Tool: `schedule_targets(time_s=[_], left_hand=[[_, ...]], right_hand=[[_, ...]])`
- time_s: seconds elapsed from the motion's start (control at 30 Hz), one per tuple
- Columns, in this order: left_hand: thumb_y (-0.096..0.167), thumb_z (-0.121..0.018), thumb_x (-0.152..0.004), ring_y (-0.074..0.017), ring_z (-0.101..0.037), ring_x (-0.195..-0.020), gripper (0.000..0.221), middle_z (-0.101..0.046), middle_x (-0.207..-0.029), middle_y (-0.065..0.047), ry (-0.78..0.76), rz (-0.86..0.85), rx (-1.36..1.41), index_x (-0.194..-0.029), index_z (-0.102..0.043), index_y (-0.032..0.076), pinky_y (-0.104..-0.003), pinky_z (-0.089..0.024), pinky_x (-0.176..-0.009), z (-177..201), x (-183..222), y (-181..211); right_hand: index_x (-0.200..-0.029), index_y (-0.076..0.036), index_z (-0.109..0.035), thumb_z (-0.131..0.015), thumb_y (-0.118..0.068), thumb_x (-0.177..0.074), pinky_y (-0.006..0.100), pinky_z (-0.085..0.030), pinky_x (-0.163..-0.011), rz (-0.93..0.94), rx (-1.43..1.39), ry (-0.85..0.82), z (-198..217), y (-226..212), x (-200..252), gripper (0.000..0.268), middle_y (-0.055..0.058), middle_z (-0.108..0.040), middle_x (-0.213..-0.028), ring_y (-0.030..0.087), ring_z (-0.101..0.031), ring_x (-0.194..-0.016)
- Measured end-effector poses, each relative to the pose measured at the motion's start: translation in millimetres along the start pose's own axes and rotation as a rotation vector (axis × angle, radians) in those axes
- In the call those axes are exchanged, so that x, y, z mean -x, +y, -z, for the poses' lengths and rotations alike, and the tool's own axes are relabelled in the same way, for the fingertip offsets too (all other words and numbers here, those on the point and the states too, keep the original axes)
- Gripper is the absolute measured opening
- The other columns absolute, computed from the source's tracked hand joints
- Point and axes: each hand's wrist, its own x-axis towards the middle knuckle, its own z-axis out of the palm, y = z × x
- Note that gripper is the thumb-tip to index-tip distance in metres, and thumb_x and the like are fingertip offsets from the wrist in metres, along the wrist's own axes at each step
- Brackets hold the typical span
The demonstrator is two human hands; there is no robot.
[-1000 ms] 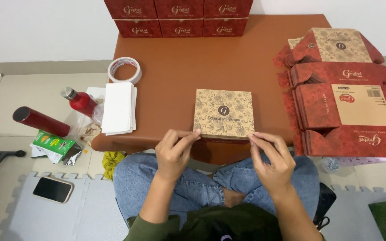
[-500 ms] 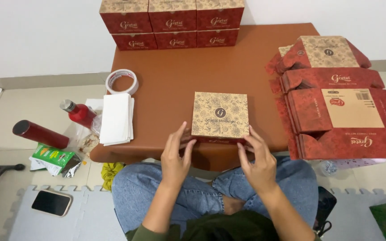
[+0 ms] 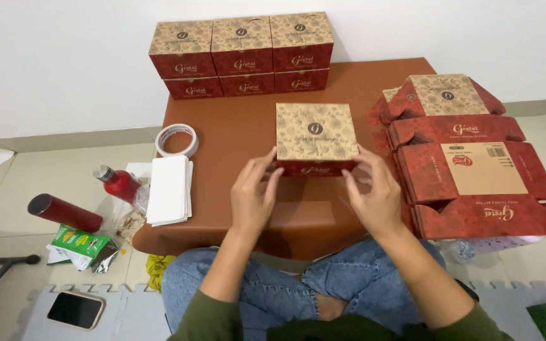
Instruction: Assembling cardboard gift boxes by folding along pre-scored lines and tucking in tabs.
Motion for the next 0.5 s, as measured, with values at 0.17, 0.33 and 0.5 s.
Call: schedule_targets(time_s=[0.17, 0.33, 0.5], left_hand=[[0.003, -0.073, -0.092, -0.0333, -0.072, -0.092, 0.039, -0.070, -0.098, -0.016, 0.066, -0.069, 0.011, -0.130, -0.068, 0.005, -0.040, -0.061, -0.076, 13, -61, -23], [0.003, -0.068, -0.097, -0.0331, -0.068, -0.103, 0.038, -0.065, -0.104, -0.013, 0.128, -0.064, -0.098, -0.135, -0.064, 0.007, -0.042, -0.058, -0.086, 57, -128, -63], [-0.007, -0.063, -0.095, -0.0255, -0.071, -0.108, 0.041, -0.059, -0.114, -0.012, 0.116, -0.153, -0.165, -0.133, -0.053, 0.004, -0.033, -0.062, -0.093, 99, -190, -103]], right_hand=[[-0.118, -0.001, -0.058, -0.075, 0.004, -0.090, 0.041, -0.063, -0.071, 0.041, -0.078, 0.001, -16, -36, -67, 0.033, 0.023, -0.062, -0.129, 0.042, -0.070, -0.098], [-0.121, -0.005, -0.055, -0.074, 0.003, -0.092, 0.044, -0.064, -0.069, 0.127, -0.151, -0.014, -75, -68, -131, 0.036, 0.021, -0.062, -0.123, 0.044, -0.070, -0.098], [-0.128, -0.007, -0.044, -0.065, 0.012, -0.090, 0.036, -0.070, -0.085, 0.289, -0.276, -0.109, -154, -81, -196, 0.047, 0.018, -0.057, -0.125, 0.034, -0.072, -0.105]])
